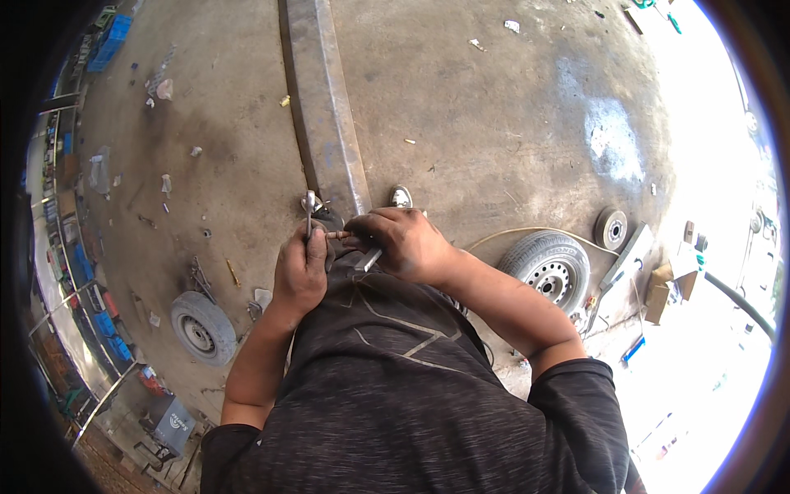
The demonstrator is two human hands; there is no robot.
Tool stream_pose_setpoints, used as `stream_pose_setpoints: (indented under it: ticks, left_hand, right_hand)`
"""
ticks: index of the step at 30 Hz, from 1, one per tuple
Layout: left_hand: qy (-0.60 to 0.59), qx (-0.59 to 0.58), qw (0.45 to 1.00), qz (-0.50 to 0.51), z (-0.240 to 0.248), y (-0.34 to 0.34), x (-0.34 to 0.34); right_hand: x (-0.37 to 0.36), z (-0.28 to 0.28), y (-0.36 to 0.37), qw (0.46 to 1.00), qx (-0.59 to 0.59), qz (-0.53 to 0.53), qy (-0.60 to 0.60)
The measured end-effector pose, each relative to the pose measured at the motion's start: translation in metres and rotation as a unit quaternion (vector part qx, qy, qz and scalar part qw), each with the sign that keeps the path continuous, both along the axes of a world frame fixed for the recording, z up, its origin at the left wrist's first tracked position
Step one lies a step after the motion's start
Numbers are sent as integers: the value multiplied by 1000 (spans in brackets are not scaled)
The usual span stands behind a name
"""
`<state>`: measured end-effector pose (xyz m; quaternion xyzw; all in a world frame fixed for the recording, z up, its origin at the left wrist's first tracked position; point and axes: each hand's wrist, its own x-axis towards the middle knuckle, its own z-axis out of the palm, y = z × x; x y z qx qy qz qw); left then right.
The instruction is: The person works under a raised vehicle, using a socket wrench and open-end wrench to loosen and remove bolts from the exhaust system. They repeatedly reach up, turn the tools, and adjust their grip while the car remains on a lift in a cluttered garage.
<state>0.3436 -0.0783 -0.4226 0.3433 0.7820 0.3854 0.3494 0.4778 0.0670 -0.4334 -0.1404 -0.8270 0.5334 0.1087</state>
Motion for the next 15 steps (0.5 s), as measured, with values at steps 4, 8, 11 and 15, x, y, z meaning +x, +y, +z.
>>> stream_pose_setpoints:
  ticks: [4,8,11,15]
  left_hand:
    - [-46,-33,998,-8,14,7,-1]
    - [55,13,998,-14,6,5,3]
    - [138,76,987,-26,7,9,9]
    - [211,154,964,-45,1,14,8]
  right_hand:
    - [-1,-4,0,997,57,-4,59]
    - [-5,-4,0,998,58,3,20]
    - [-7,-9,-5,998,-30,-39,43]
    - [-8,-9,-1,923,-329,-33,-196]
